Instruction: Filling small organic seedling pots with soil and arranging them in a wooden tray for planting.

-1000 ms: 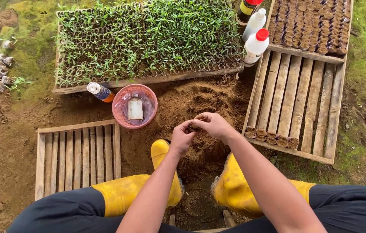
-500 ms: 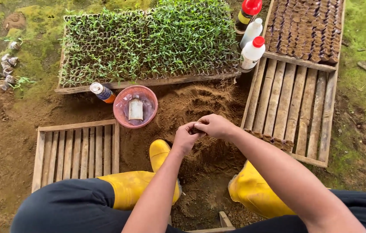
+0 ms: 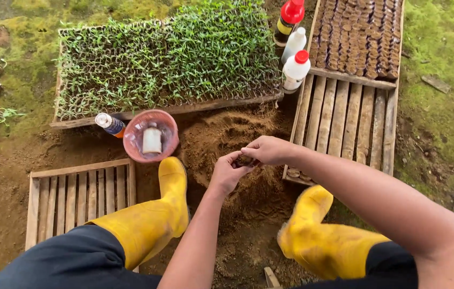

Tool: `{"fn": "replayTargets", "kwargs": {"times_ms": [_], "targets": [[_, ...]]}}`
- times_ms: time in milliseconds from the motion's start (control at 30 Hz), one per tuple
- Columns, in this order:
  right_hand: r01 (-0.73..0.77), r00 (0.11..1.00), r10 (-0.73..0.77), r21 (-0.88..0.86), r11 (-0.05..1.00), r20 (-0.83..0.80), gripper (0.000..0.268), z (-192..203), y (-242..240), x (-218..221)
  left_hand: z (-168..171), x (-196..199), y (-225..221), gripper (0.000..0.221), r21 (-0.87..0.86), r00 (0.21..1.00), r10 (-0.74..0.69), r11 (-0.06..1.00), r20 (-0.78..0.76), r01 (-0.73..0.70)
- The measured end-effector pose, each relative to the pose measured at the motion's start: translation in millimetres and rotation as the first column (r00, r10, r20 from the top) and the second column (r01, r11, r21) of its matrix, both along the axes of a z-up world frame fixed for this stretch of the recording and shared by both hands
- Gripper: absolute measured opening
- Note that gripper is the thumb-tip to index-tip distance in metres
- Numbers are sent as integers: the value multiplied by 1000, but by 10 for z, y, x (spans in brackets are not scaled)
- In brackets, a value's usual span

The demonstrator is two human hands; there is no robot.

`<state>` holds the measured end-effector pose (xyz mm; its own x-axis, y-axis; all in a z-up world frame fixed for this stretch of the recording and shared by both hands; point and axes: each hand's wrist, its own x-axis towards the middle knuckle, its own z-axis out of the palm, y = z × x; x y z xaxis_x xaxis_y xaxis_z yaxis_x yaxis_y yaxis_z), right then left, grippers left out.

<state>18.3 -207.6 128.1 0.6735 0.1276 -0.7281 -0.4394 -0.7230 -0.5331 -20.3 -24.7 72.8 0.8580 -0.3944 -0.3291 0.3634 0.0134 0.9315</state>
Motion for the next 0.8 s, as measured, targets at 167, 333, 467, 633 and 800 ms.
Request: {"fn": "replayTargets", "kwargs": {"times_ms": [167, 333, 467, 633, 800], "targets": [[-69, 998, 69, -66, 995, -3, 38, 608, -52, 67, 13, 210, -277, 41, -77, 1000, 1, 997, 10, 0], [-104, 994, 107, -74, 992, 38, 40, 719, -139, 114, 33, 277, -357, 41, -132, 1000, 22, 991, -22, -24], [-135, 991, 136, -40, 990, 16, 41, 717, -151, 153, 107, 289, -286, 45, -93, 999, 16, 996, -42, -20], [-73, 997, 68, 163, 984, 35, 46, 572, -218, 323, 4, 418, -210, 44, -109, 995, -2, 994, -100, -9], [-11, 999, -1, 327, 945, 36, 54, 257, -249, 486, 178, 551, -183, 57, -63, 991, -3, 998, -137, -6]]}}
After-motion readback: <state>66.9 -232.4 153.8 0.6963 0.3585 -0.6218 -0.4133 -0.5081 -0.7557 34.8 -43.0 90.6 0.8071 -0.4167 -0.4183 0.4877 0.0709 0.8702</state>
